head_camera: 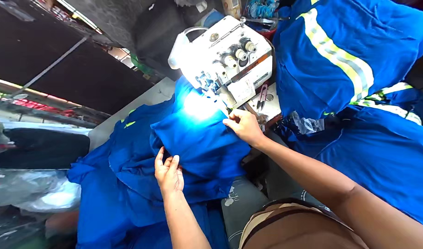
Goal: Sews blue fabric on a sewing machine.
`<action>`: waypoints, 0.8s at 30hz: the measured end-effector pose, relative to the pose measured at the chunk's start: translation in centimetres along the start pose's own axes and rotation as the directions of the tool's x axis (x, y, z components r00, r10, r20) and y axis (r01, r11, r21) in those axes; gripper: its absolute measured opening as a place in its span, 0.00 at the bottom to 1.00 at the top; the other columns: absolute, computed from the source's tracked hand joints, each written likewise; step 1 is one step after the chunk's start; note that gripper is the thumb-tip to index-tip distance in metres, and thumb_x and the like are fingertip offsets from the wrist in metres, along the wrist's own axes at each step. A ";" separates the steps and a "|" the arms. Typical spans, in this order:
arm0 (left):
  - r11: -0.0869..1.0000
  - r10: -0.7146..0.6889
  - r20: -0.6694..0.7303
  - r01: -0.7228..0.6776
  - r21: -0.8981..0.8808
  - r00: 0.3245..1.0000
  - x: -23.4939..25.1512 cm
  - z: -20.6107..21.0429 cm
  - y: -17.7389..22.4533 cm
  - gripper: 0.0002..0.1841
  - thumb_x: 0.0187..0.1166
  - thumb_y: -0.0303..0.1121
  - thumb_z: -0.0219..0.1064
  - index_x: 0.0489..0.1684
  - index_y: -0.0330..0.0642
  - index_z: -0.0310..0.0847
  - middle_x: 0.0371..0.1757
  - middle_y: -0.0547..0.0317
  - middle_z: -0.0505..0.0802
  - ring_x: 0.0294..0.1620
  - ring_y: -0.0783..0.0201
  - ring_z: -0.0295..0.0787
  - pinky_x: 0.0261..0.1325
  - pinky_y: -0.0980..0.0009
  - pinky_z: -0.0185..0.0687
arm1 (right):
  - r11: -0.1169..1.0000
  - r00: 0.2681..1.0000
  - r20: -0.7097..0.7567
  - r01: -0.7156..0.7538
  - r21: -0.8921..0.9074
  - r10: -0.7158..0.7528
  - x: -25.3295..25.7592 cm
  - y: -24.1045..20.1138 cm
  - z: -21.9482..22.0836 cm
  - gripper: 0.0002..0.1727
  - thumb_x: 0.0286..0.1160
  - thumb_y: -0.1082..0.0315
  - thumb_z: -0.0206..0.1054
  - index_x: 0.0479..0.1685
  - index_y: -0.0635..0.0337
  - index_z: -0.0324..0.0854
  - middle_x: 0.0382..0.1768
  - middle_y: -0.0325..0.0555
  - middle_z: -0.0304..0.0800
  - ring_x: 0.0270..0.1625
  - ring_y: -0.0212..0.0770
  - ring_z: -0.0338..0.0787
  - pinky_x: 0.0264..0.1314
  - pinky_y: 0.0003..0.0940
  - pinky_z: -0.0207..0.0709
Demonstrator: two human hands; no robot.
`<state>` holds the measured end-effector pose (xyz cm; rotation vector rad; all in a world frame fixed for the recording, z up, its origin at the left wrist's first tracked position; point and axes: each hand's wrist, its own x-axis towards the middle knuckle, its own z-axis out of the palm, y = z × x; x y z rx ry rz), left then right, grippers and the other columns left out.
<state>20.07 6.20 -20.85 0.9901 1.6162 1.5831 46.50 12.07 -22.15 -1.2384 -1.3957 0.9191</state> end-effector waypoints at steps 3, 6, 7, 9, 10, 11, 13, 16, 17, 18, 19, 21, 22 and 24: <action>1.000 -0.021 -0.001 0.021 -0.001 1.000 0.0 0.3 -0.6 0.32 0.79 0.15 0.58 0.86 0.38 0.57 0.46 0.61 0.88 0.37 0.75 0.89 0.39 0.79 0.86 | 0.999 0.995 -0.095 0.038 0.036 -0.034 0.3 1.2 0.8 0.13 0.74 0.60 0.77 0.35 0.62 0.87 0.38 0.50 0.84 0.47 0.48 0.84 0.52 0.48 0.79; 0.999 -0.052 -0.001 0.052 -0.001 0.999 -0.5 0.3 -0.5 0.27 0.81 0.16 0.57 0.81 0.36 0.61 0.43 0.63 0.88 0.37 0.76 0.88 0.40 0.79 0.85 | 0.998 0.997 -0.081 0.019 0.055 -0.015 0.5 1.4 1.0 0.14 0.76 0.58 0.75 0.35 0.62 0.85 0.37 0.48 0.82 0.42 0.42 0.83 0.46 0.42 0.78; 0.998 -0.063 0.005 0.063 -0.007 0.998 -0.6 0.2 -0.4 0.24 0.81 0.16 0.57 0.77 0.34 0.64 0.42 0.64 0.89 0.37 0.76 0.89 0.41 0.79 0.86 | 0.998 0.999 -0.052 -0.001 0.066 0.005 0.5 1.5 1.0 0.15 0.77 0.58 0.74 0.34 0.61 0.83 0.33 0.46 0.82 0.36 0.40 0.83 0.41 0.41 0.78; 0.995 -0.103 0.041 0.104 -0.006 0.994 -0.8 0.0 0.0 0.19 0.82 0.17 0.56 0.71 0.34 0.68 0.42 0.63 0.89 0.39 0.75 0.90 0.41 0.77 0.88 | 0.989 0.999 0.006 -0.051 0.136 0.050 0.2 1.9 1.0 0.15 0.78 0.59 0.74 0.35 0.62 0.80 0.26 0.44 0.80 0.28 0.37 0.79 0.33 0.38 0.74; 0.992 -0.127 0.069 0.128 0.000 0.989 -0.8 -0.1 0.3 0.18 0.83 0.18 0.55 0.70 0.35 0.69 0.45 0.62 0.89 0.40 0.74 0.90 0.42 0.76 0.88 | 0.977 0.996 0.036 -0.087 0.195 0.082 -0.2 2.1 0.9 0.14 0.77 0.61 0.75 0.39 0.63 0.80 0.26 0.43 0.80 0.27 0.35 0.78 0.34 0.36 0.75; 0.989 -0.145 0.098 0.146 0.003 0.984 -0.7 -0.1 0.7 0.17 0.83 0.19 0.54 0.69 0.35 0.70 0.47 0.61 0.89 0.42 0.72 0.91 0.44 0.74 0.90 | 0.957 0.992 0.063 -0.124 0.261 0.112 -0.6 2.4 0.8 0.14 0.75 0.64 0.76 0.45 0.63 0.79 0.25 0.42 0.81 0.27 0.33 0.79 0.35 0.33 0.77; 0.986 -0.165 0.149 0.166 0.009 0.975 -0.2 0.0 1.5 0.13 0.86 0.23 0.53 0.66 0.36 0.71 0.48 0.59 0.90 0.44 0.69 0.93 0.47 0.70 0.92 | 0.896 0.973 0.139 -0.223 0.384 0.182 -1.4 2.7 0.4 0.17 0.73 0.68 0.76 0.56 0.64 0.80 0.25 0.41 0.85 0.28 0.31 0.83 0.40 0.31 0.82; 0.993 -0.103 0.186 0.090 0.078 0.977 0.9 0.5 2.1 0.09 0.86 0.28 0.60 0.59 0.37 0.74 0.46 0.61 0.92 0.46 0.71 0.93 0.50 0.71 0.92 | 0.841 0.944 0.257 -0.306 0.446 0.207 -2.2 2.8 -0.8 0.07 0.76 0.71 0.73 0.47 0.65 0.88 0.32 0.42 0.91 0.36 0.31 0.89 0.46 0.31 0.85; 0.993 -0.056 0.172 0.038 0.108 0.984 1.3 0.7 2.2 0.10 0.83 0.28 0.64 0.57 0.35 0.77 0.46 0.59 0.93 0.46 0.70 0.93 0.52 0.70 0.91 | 0.839 0.937 0.290 -0.314 0.444 0.197 -2.4 2.7 -1.3 0.05 0.77 0.71 0.71 0.38 0.64 0.90 0.33 0.41 0.91 0.38 0.31 0.89 0.46 0.30 0.84; 0.991 -0.004 0.142 -0.015 0.134 0.990 1.6 0.8 2.4 0.11 0.80 0.26 0.67 0.56 0.34 0.80 0.45 0.59 0.93 0.46 0.70 0.93 0.52 0.69 0.91 | 0.838 0.933 0.307 -0.317 0.444 0.190 -2.6 2.4 -1.7 0.07 0.77 0.71 0.71 0.33 0.63 0.91 0.33 0.40 0.93 0.38 0.30 0.89 0.46 0.29 0.84; 0.987 0.043 0.133 -0.063 0.151 0.990 1.8 0.8 2.7 0.11 0.78 0.25 0.69 0.55 0.34 0.81 0.46 0.59 0.93 0.47 0.71 0.93 0.54 0.69 0.91 | 0.833 0.932 0.305 -0.321 0.450 0.195 -2.8 1.9 -2.1 0.07 0.77 0.71 0.72 0.32 0.63 0.91 0.32 0.40 0.93 0.36 0.29 0.89 0.44 0.28 0.84; 0.979 0.146 0.147 -0.164 0.119 0.978 1.9 0.4 3.8 0.10 0.78 0.24 0.66 0.54 0.36 0.81 0.45 0.64 0.93 0.47 0.73 0.92 0.56 0.70 0.90 | 0.833 0.942 0.253 -0.316 0.455 0.219 -2.9 0.6 -2.7 0.06 0.72 0.72 0.75 0.28 0.61 0.91 0.25 0.37 0.90 0.26 0.25 0.83 0.32 0.22 0.77; 0.976 0.183 0.153 -0.198 0.093 0.971 1.8 0.2 4.3 0.09 0.79 0.23 0.64 0.53 0.39 0.82 0.44 0.68 0.94 0.47 0.75 0.92 0.56 0.71 0.90 | 0.837 0.947 0.230 -0.308 0.452 0.224 -2.9 0.1 -3.0 0.06 0.70 0.72 0.76 0.27 0.61 0.91 0.22 0.36 0.88 0.22 0.24 0.79 0.27 0.21 0.73; 0.971 0.219 0.159 -0.231 0.061 0.963 1.9 0.0 4.5 0.08 0.80 0.22 0.63 0.50 0.42 0.82 0.41 0.72 0.94 0.45 0.77 0.92 0.54 0.74 0.90 | 0.865 0.953 0.212 -0.289 0.409 0.218 -2.8 -0.2 -3.2 0.05 0.70 0.72 0.78 0.27 0.61 0.91 0.21 0.36 0.88 0.20 0.23 0.78 0.26 0.20 0.72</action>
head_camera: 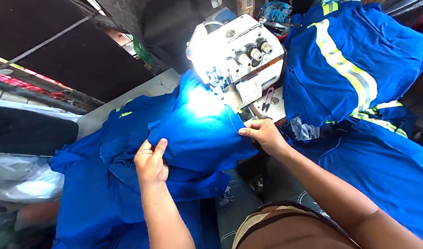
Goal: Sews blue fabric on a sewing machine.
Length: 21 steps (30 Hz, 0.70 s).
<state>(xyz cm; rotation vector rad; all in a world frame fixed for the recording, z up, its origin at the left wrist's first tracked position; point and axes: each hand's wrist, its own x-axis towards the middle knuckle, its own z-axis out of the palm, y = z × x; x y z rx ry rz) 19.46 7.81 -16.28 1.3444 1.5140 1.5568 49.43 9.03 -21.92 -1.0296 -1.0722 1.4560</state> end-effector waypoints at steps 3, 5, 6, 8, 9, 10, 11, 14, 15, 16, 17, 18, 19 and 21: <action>0.999 -0.041 -0.013 0.042 0.009 0.999 0.0 0.0 -1.0 0.08 0.79 0.21 0.64 0.50 0.39 0.82 0.41 0.68 0.94 0.44 0.75 0.92 0.54 0.73 0.90 | 0.991 1.000 -0.005 0.010 -0.133 -0.011 0.2 1.4 -0.2 0.07 0.75 0.67 0.75 0.31 0.60 0.92 0.24 0.36 0.90 0.24 0.24 0.81 0.30 0.21 0.75; 0.997 -0.077 -0.021 0.077 0.009 0.997 -0.2 0.0 -1.8 0.06 0.79 0.20 0.65 0.48 0.37 0.82 0.39 0.67 0.94 0.42 0.74 0.93 0.52 0.73 0.91 | 0.983 1.000 -0.019 0.019 -0.180 -0.023 0.3 2.2 -0.3 0.08 0.77 0.65 0.73 0.34 0.59 0.92 0.26 0.35 0.91 0.26 0.23 0.83 0.33 0.21 0.78; 0.996 -0.089 -0.020 0.090 0.008 0.996 -0.5 0.0 -2.0 0.06 0.79 0.20 0.65 0.48 0.38 0.82 0.38 0.67 0.94 0.42 0.74 0.93 0.51 0.73 0.91 | 0.983 0.999 -0.031 0.020 -0.183 -0.026 0.2 2.3 -0.3 0.08 0.77 0.66 0.73 0.33 0.60 0.92 0.26 0.35 0.91 0.26 0.23 0.83 0.33 0.21 0.78; 0.995 -0.103 -0.023 0.103 0.003 0.994 -0.8 0.0 -2.3 0.07 0.78 0.19 0.65 0.47 0.38 0.81 0.38 0.67 0.94 0.41 0.74 0.93 0.50 0.73 0.91 | 0.981 0.999 -0.037 0.018 -0.193 -0.026 0.2 2.3 -0.3 0.08 0.77 0.67 0.73 0.32 0.60 0.92 0.24 0.34 0.89 0.25 0.22 0.81 0.33 0.21 0.76; 0.995 -0.103 -0.024 0.103 0.004 0.994 -0.8 0.0 -2.3 0.07 0.77 0.19 0.66 0.47 0.38 0.81 0.38 0.68 0.94 0.40 0.74 0.93 0.49 0.74 0.91 | 0.979 0.999 -0.030 0.021 -0.201 -0.027 0.2 2.3 -0.4 0.08 0.77 0.67 0.73 0.32 0.60 0.91 0.24 0.34 0.89 0.24 0.22 0.81 0.32 0.21 0.75; 0.995 -0.097 -0.024 0.097 0.005 0.995 -0.7 0.0 -2.2 0.07 0.77 0.18 0.66 0.47 0.38 0.81 0.38 0.68 0.94 0.40 0.74 0.93 0.49 0.74 0.91 | 0.978 0.999 -0.023 0.023 -0.208 -0.028 0.2 2.3 -0.5 0.08 0.78 0.67 0.73 0.32 0.60 0.91 0.24 0.35 0.89 0.25 0.23 0.81 0.33 0.21 0.76; 0.996 -0.089 -0.027 0.090 0.009 0.996 -0.6 0.0 -2.2 0.08 0.76 0.18 0.66 0.46 0.39 0.81 0.37 0.68 0.94 0.40 0.75 0.93 0.48 0.74 0.91 | 0.976 0.999 -0.019 0.024 -0.217 -0.029 0.3 2.3 -0.5 0.08 0.78 0.66 0.72 0.32 0.60 0.91 0.24 0.35 0.89 0.25 0.23 0.81 0.33 0.22 0.76; 0.997 -0.072 -0.029 0.073 0.021 0.997 -0.6 0.0 -2.0 0.09 0.74 0.17 0.67 0.45 0.39 0.80 0.37 0.68 0.94 0.40 0.75 0.93 0.48 0.75 0.91 | 0.974 0.999 -0.020 0.025 -0.227 -0.030 0.3 2.3 -0.5 0.09 0.78 0.66 0.71 0.33 0.59 0.91 0.25 0.35 0.89 0.27 0.23 0.82 0.35 0.22 0.77; 0.997 -0.068 -0.028 0.069 0.023 0.997 -0.7 0.0 -1.9 0.09 0.74 0.17 0.67 0.46 0.39 0.80 0.37 0.68 0.93 0.40 0.75 0.92 0.49 0.75 0.91 | 0.974 0.999 -0.019 0.027 -0.225 -0.033 0.2 2.3 -0.5 0.08 0.78 0.66 0.71 0.33 0.59 0.91 0.26 0.35 0.89 0.27 0.23 0.82 0.35 0.22 0.77; 0.997 -0.066 -0.026 0.067 0.028 0.997 -0.8 0.0 -1.8 0.09 0.74 0.17 0.67 0.46 0.38 0.79 0.38 0.67 0.93 0.41 0.74 0.92 0.50 0.75 0.90 | 0.975 0.999 -0.020 0.031 -0.221 -0.037 0.2 2.3 -0.5 0.08 0.78 0.67 0.71 0.33 0.60 0.91 0.26 0.35 0.89 0.27 0.23 0.82 0.36 0.22 0.77; 0.997 -0.067 -0.023 0.067 0.029 0.998 -0.8 0.0 -1.8 0.10 0.73 0.17 0.67 0.47 0.38 0.79 0.39 0.67 0.93 0.42 0.74 0.92 0.51 0.75 0.90 | 0.975 0.999 -0.022 0.036 -0.219 -0.042 0.1 2.3 -0.5 0.08 0.78 0.67 0.71 0.32 0.60 0.90 0.25 0.35 0.88 0.27 0.23 0.81 0.35 0.22 0.76; 0.997 -0.067 -0.021 0.068 0.025 0.998 -0.9 0.0 -1.7 0.10 0.73 0.17 0.67 0.47 0.38 0.79 0.39 0.66 0.93 0.42 0.74 0.92 0.51 0.74 0.90 | 0.976 0.999 -0.025 0.040 -0.216 -0.046 0.1 2.3 -0.5 0.08 0.78 0.68 0.71 0.32 0.60 0.90 0.25 0.35 0.88 0.26 0.22 0.81 0.34 0.21 0.75; 0.998 -0.066 -0.021 0.066 0.019 0.998 -0.9 0.0 -1.6 0.10 0.72 0.17 0.67 0.47 0.38 0.79 0.39 0.66 0.93 0.42 0.74 0.93 0.51 0.74 0.91 | 0.975 0.999 -0.027 0.040 -0.217 -0.047 0.1 2.3 -0.5 0.08 0.78 0.68 0.71 0.32 0.60 0.90 0.25 0.35 0.88 0.26 0.22 0.81 0.34 0.21 0.75; 0.998 -0.056 -0.020 0.056 0.005 0.998 -1.0 0.0 -1.4 0.10 0.72 0.16 0.67 0.46 0.38 0.79 0.39 0.66 0.93 0.42 0.74 0.93 0.51 0.74 0.91 | 0.973 0.999 -0.028 0.037 -0.228 -0.045 0.1 2.3 -0.5 0.08 0.78 0.68 0.71 0.33 0.60 0.91 0.25 0.35 0.89 0.27 0.22 0.81 0.35 0.21 0.75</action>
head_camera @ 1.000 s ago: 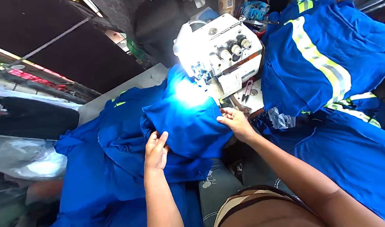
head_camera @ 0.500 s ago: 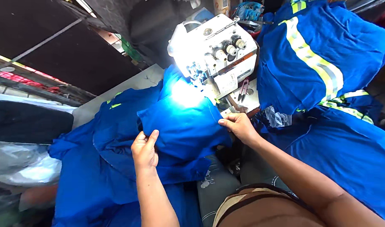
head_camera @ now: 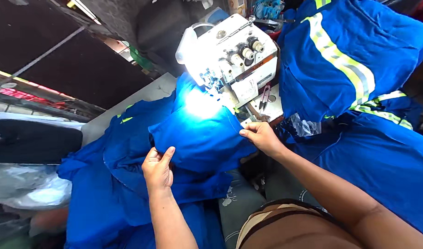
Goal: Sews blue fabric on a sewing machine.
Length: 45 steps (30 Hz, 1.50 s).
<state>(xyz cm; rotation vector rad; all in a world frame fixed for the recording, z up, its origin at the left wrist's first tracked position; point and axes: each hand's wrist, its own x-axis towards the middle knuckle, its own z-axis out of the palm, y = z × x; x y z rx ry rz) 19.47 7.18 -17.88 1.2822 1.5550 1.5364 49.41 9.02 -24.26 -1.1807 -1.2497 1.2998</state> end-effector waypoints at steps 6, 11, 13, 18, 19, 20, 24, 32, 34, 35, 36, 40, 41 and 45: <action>0.999 0.037 0.016 -0.037 -0.021 0.999 0.2 -0.2 -0.1 0.11 0.70 0.17 0.68 0.46 0.39 0.79 0.39 0.66 0.93 0.43 0.73 0.93 0.52 0.73 0.91 | 0.999 1.000 0.002 0.018 -0.028 -0.018 -0.2 -0.1 0.0 0.08 0.78 0.65 0.71 0.34 0.59 0.90 0.29 0.35 0.90 0.31 0.22 0.84 0.39 0.22 0.78; 0.999 0.042 0.016 -0.042 -0.015 0.999 0.3 -0.2 0.3 0.11 0.71 0.17 0.67 0.46 0.39 0.79 0.40 0.66 0.93 0.44 0.73 0.93 0.51 0.74 0.91 | 0.998 0.999 -0.019 0.035 -0.047 -0.036 -0.1 0.0 0.2 0.08 0.78 0.65 0.71 0.34 0.59 0.90 0.31 0.36 0.91 0.33 0.23 0.85 0.42 0.23 0.79; 0.999 0.051 0.017 -0.050 -0.011 0.999 0.7 0.0 0.7 0.10 0.72 0.17 0.66 0.48 0.38 0.79 0.40 0.66 0.94 0.44 0.74 0.93 0.52 0.75 0.91 | 0.995 0.998 -0.030 0.060 -0.080 -0.063 0.4 -0.2 0.3 0.08 0.79 0.64 0.71 0.35 0.58 0.90 0.32 0.36 0.91 0.34 0.25 0.86 0.43 0.27 0.80; 0.996 0.086 0.018 -0.085 -0.012 0.996 2.2 0.1 1.8 0.11 0.74 0.17 0.65 0.51 0.38 0.79 0.41 0.67 0.93 0.44 0.74 0.92 0.51 0.74 0.90 | 0.985 0.992 -0.043 0.115 -0.127 -0.121 2.0 -1.6 0.6 0.07 0.78 0.66 0.72 0.34 0.60 0.89 0.29 0.41 0.88 0.33 0.33 0.86 0.42 0.36 0.80; 0.996 0.093 0.019 -0.093 -0.010 0.995 2.6 0.0 1.9 0.11 0.74 0.17 0.66 0.50 0.38 0.80 0.41 0.67 0.93 0.43 0.74 0.92 0.50 0.74 0.90 | 0.985 0.991 -0.043 0.117 -0.127 -0.124 2.2 -1.7 0.6 0.08 0.78 0.66 0.72 0.33 0.59 0.88 0.28 0.40 0.88 0.33 0.33 0.85 0.42 0.36 0.80; 0.995 0.101 0.021 -0.101 -0.005 0.995 2.9 0.0 2.0 0.11 0.74 0.17 0.66 0.50 0.39 0.80 0.40 0.67 0.93 0.43 0.74 0.92 0.50 0.75 0.91 | 0.985 0.991 -0.043 0.118 -0.128 -0.124 2.4 -1.7 0.7 0.08 0.78 0.66 0.72 0.33 0.59 0.88 0.28 0.40 0.87 0.33 0.33 0.85 0.42 0.37 0.79; 0.991 0.133 0.035 -0.133 0.020 0.991 4.6 -0.5 2.4 0.12 0.75 0.18 0.66 0.51 0.42 0.81 0.39 0.70 0.93 0.41 0.75 0.93 0.47 0.74 0.91 | 0.968 0.980 -0.063 0.174 -0.183 -0.188 3.7 -2.9 1.3 0.10 0.79 0.66 0.71 0.32 0.62 0.87 0.25 0.43 0.84 0.29 0.37 0.82 0.37 0.40 0.77; 1.000 0.002 -0.091 0.000 0.023 0.996 6.5 0.4 1.9 0.27 0.88 0.28 0.58 0.86 0.41 0.59 0.49 0.60 0.87 0.41 0.72 0.90 0.47 0.71 0.89 | 0.977 0.978 -0.082 0.184 -0.106 -0.193 5.0 -2.0 2.3 0.10 0.79 0.65 0.71 0.35 0.62 0.85 0.25 0.44 0.84 0.28 0.36 0.82 0.34 0.37 0.77; 0.992 -0.096 -0.039 0.099 0.079 0.995 3.7 1.2 1.1 0.38 0.88 0.36 0.58 0.94 0.44 0.39 0.60 0.48 0.85 0.51 0.65 0.90 0.54 0.63 0.89 | 0.991 0.991 0.030 0.128 -0.023 -0.127 4.3 -0.7 1.8 0.10 0.80 0.64 0.70 0.40 0.63 0.85 0.30 0.44 0.87 0.32 0.35 0.85 0.40 0.35 0.82; 0.985 -0.123 -0.004 0.122 0.121 0.992 2.1 1.6 0.4 0.44 0.84 0.37 0.63 0.95 0.44 0.33 0.64 0.44 0.84 0.53 0.64 0.89 0.55 0.62 0.88 | 0.995 0.989 0.108 0.098 -0.012 -0.097 3.7 0.0 1.4 0.11 0.80 0.63 0.70 0.42 0.64 0.85 0.31 0.44 0.87 0.34 0.34 0.86 0.43 0.35 0.82; 0.978 -0.135 0.021 0.130 0.165 0.991 0.5 1.9 -0.6 0.51 0.78 0.36 0.69 0.95 0.43 0.30 0.62 0.42 0.85 0.50 0.64 0.88 0.53 0.62 0.88 | 0.996 0.981 0.181 0.080 -0.028 -0.073 2.8 0.8 0.9 0.13 0.81 0.62 0.68 0.44 0.65 0.87 0.34 0.45 0.89 0.38 0.33 0.88 0.48 0.35 0.83; 0.968 -0.147 0.014 0.141 0.207 0.989 -3.4 2.1 -2.2 0.58 0.62 0.21 0.78 0.95 0.39 0.35 0.46 0.48 0.88 0.34 0.71 0.86 0.42 0.74 0.86 | 0.997 0.968 0.250 0.008 -0.081 0.013 -1.7 4.1 -0.4 0.14 0.79 0.60 0.69 0.34 0.62 0.89 0.32 0.40 0.91 0.35 0.28 0.87 0.44 0.31 0.82; 0.974 -0.138 0.008 0.134 0.183 0.990 -3.6 1.9 -2.2 0.57 0.62 0.19 0.77 0.95 0.39 0.37 0.45 0.50 0.88 0.34 0.72 0.86 0.42 0.75 0.86 | 0.996 0.972 0.234 -0.019 -0.088 0.039 -2.6 4.5 -0.5 0.14 0.78 0.60 0.70 0.33 0.62 0.88 0.30 0.38 0.90 0.32 0.26 0.85 0.39 0.28 0.80; 0.995 0.000 0.057 -0.005 0.097 0.998 -2.2 1.0 -1.5 0.54 0.63 0.20 0.73 0.93 0.35 0.36 0.41 0.61 0.91 0.36 0.76 0.91 0.44 0.77 0.90 | 0.988 0.988 0.150 -0.015 -0.151 0.038 -3.0 3.3 -0.5 0.12 0.75 0.60 0.74 0.36 0.61 0.92 0.37 0.38 0.91 0.31 0.23 0.83 0.38 0.23 0.79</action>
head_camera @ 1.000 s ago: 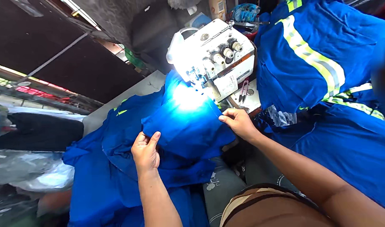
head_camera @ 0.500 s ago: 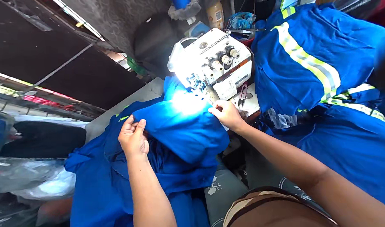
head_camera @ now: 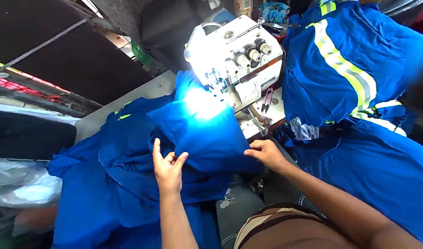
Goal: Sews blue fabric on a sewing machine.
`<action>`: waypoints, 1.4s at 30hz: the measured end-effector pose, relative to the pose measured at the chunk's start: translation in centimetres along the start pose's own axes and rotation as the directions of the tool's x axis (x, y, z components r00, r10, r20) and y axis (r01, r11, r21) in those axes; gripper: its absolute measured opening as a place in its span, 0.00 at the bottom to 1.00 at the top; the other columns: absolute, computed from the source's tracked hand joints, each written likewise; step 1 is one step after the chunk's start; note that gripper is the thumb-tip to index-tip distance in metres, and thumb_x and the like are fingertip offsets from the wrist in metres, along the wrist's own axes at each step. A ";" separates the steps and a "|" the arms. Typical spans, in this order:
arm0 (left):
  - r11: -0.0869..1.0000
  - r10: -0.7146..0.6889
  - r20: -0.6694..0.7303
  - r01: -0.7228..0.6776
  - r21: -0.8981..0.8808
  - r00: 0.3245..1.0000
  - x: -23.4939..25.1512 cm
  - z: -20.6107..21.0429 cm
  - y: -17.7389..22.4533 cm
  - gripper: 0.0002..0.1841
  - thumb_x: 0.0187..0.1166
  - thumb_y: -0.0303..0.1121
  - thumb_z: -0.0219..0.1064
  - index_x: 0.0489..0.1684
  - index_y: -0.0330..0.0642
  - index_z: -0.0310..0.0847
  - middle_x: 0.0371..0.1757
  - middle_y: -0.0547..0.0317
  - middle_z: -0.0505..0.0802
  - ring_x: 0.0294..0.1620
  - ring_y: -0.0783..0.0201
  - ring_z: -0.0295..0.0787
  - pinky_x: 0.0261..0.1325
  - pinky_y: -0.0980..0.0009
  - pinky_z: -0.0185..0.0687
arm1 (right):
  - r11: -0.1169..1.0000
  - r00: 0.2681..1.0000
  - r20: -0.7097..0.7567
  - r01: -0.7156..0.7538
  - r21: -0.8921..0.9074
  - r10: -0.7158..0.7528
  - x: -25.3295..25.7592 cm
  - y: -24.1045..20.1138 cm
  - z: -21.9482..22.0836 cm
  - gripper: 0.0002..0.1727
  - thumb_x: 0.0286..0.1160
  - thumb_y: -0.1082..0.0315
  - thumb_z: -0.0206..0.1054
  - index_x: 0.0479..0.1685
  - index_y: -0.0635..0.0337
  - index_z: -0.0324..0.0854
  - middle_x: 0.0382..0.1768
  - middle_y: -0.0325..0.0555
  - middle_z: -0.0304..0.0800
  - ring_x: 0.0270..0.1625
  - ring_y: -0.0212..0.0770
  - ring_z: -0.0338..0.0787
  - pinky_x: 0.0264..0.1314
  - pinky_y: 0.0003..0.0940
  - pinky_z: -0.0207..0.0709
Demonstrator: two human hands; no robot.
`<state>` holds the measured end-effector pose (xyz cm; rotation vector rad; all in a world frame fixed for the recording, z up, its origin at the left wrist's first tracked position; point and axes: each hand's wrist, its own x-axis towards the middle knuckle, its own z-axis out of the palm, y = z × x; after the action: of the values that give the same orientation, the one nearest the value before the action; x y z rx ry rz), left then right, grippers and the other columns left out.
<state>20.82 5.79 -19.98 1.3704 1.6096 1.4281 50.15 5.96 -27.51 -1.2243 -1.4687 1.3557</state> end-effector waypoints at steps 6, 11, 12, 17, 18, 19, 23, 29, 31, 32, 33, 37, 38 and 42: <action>0.977 0.213 0.009 -0.213 -0.032 0.977 4.5 -0.3 3.3 0.54 0.66 0.14 0.67 0.94 0.43 0.31 0.54 0.62 0.91 0.48 0.75 0.92 0.55 0.75 0.89 | 0.988 0.991 -0.099 0.075 -0.138 -0.089 4.0 -4.0 -0.2 0.16 0.75 0.55 0.74 0.31 0.60 0.91 0.30 0.41 0.90 0.32 0.31 0.85 0.43 0.36 0.80; 0.957 0.259 0.108 -0.270 0.106 0.960 9.0 -0.9 5.8 0.60 0.66 0.10 0.66 0.97 0.56 0.26 0.81 0.51 0.78 0.63 0.69 0.88 0.61 0.70 0.86 | 0.968 0.947 -0.231 0.190 -0.162 -0.224 7.4 -6.1 -0.1 0.14 0.72 0.60 0.78 0.27 0.61 0.88 0.24 0.45 0.86 0.29 0.41 0.84 0.36 0.48 0.76; 0.944 0.279 0.107 -0.293 0.151 0.954 10.1 -1.0 5.8 0.59 0.67 0.10 0.66 0.97 0.57 0.27 0.84 0.51 0.75 0.62 0.68 0.88 0.59 0.69 0.86 | 0.961 0.935 -0.247 0.217 -0.171 -0.255 7.8 -6.5 -0.2 0.15 0.73 0.59 0.77 0.25 0.61 0.87 0.22 0.44 0.84 0.27 0.41 0.83 0.33 0.47 0.75; 0.941 0.320 -0.087 -0.307 0.140 0.943 11.6 -0.8 2.8 0.57 0.69 0.11 0.67 0.98 0.52 0.31 0.95 0.48 0.53 0.62 0.63 0.89 0.57 0.69 0.88 | 0.947 0.899 -0.297 0.301 -0.117 -0.322 8.5 -6.3 0.2 0.15 0.71 0.60 0.78 0.23 0.60 0.83 0.23 0.44 0.82 0.26 0.38 0.80 0.30 0.41 0.73; 0.960 0.278 -0.175 -0.268 0.078 0.945 10.3 -0.3 2.1 0.54 0.70 0.13 0.68 0.97 0.48 0.32 0.94 0.45 0.55 0.67 0.59 0.86 0.62 0.66 0.87 | 0.950 0.914 -0.259 0.303 -0.081 -0.314 8.2 -5.6 0.1 0.12 0.71 0.62 0.78 0.31 0.62 0.86 0.32 0.47 0.86 0.33 0.40 0.83 0.37 0.42 0.78; 0.974 0.226 -0.258 -0.227 0.025 0.940 8.4 0.4 1.4 0.51 0.73 0.16 0.67 0.96 0.44 0.35 0.89 0.43 0.63 0.67 0.59 0.86 0.63 0.65 0.87 | 0.956 0.935 -0.199 0.289 -0.053 -0.294 7.7 -4.8 -0.1 0.10 0.73 0.63 0.77 0.38 0.62 0.88 0.40 0.49 0.86 0.38 0.40 0.85 0.42 0.42 0.81; 0.955 0.064 -0.144 -0.019 0.294 0.988 -0.3 4.4 -1.7 0.38 0.83 0.40 0.65 0.89 0.31 0.52 0.65 0.40 0.85 0.61 0.57 0.85 0.64 0.58 0.81 | 0.991 0.992 0.025 0.127 -0.052 -0.126 4.7 -2.8 -0.6 0.10 0.79 0.65 0.72 0.37 0.64 0.89 0.31 0.47 0.90 0.29 0.36 0.86 0.35 0.38 0.82; 0.941 0.041 -0.002 -0.038 0.338 0.999 -2.1 4.7 -1.6 0.47 0.68 0.32 0.82 0.90 0.41 0.57 0.44 0.48 0.89 0.39 0.62 0.85 0.48 0.63 0.83 | 0.994 0.997 0.077 -0.005 -0.106 0.013 1.0 -0.9 -0.1 0.12 0.80 0.63 0.72 0.32 0.63 0.89 0.29 0.43 0.92 0.32 0.33 0.89 0.41 0.36 0.84; 0.997 -0.017 -0.015 0.018 0.076 1.000 -2.3 4.2 -0.8 0.48 0.65 0.22 0.80 0.91 0.46 0.55 0.41 0.59 0.87 0.34 0.73 0.85 0.43 0.75 0.85 | 0.996 0.995 0.084 -0.049 -0.071 0.055 0.4 -0.9 -0.3 0.12 0.80 0.64 0.72 0.32 0.63 0.89 0.27 0.40 0.90 0.29 0.28 0.86 0.37 0.28 0.81; 0.998 -0.040 -0.017 0.039 -0.040 0.999 -2.6 3.9 -0.4 0.50 0.63 0.19 0.79 0.91 0.47 0.54 0.39 0.62 0.88 0.33 0.74 0.87 0.43 0.76 0.87 | 0.996 0.993 0.091 -0.077 -0.041 0.081 0.1 -0.9 -0.5 0.11 0.79 0.65 0.72 0.32 0.63 0.90 0.26 0.39 0.90 0.27 0.25 0.83 0.34 0.23 0.78; 0.991 -0.051 -0.011 0.049 -0.125 0.999 -2.9 3.7 -0.1 0.52 0.60 0.16 0.79 0.91 0.47 0.53 0.36 0.64 0.88 0.31 0.74 0.87 0.42 0.76 0.89 | 0.994 0.989 0.107 -0.106 -0.016 0.107 -0.2 -1.0 -0.6 0.10 0.79 0.67 0.72 0.32 0.63 0.90 0.26 0.37 0.90 0.26 0.23 0.83 0.33 0.21 0.77; 0.964 0.009 0.074 0.010 -0.264 0.997 -3.3 2.8 0.3 0.54 0.61 0.12 0.73 0.93 0.49 0.45 0.38 0.69 0.90 0.34 0.75 0.90 0.46 0.76 0.91 | 0.976 0.979 0.152 -0.157 0.148 0.134 -1.0 -1.7 -1.0 0.05 0.75 0.73 0.73 0.33 0.65 0.89 0.26 0.37 0.90 0.26 0.23 0.83 0.31 0.18 0.76; 0.955 0.023 0.086 0.004 -0.298 0.996 -3.3 2.7 0.6 0.54 0.63 0.12 0.71 0.93 0.51 0.44 0.42 0.69 0.91 0.38 0.74 0.92 0.48 0.75 0.91 | 0.967 0.978 0.161 -0.164 0.196 0.133 -1.1 -2.0 -1.0 0.04 0.73 0.75 0.74 0.32 0.65 0.87 0.25 0.38 0.89 0.25 0.24 0.82 0.31 0.18 0.76; 0.895 0.083 0.169 0.001 -0.445 0.982 -3.2 2.1 1.7 0.52 0.68 0.11 0.64 0.94 0.61 0.40 0.56 0.66 0.92 0.51 0.69 0.94 0.57 0.70 0.91 | 0.930 0.977 0.167 -0.179 0.320 0.130 -1.4 -2.8 -1.3 0.09 0.61 0.81 0.77 0.30 0.62 0.82 0.24 0.38 0.86 0.24 0.26 0.80 0.29 0.20 0.74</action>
<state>24.24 3.38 -19.54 1.2253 1.0548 1.5256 51.28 5.05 -24.49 -1.0559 -1.1893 1.7506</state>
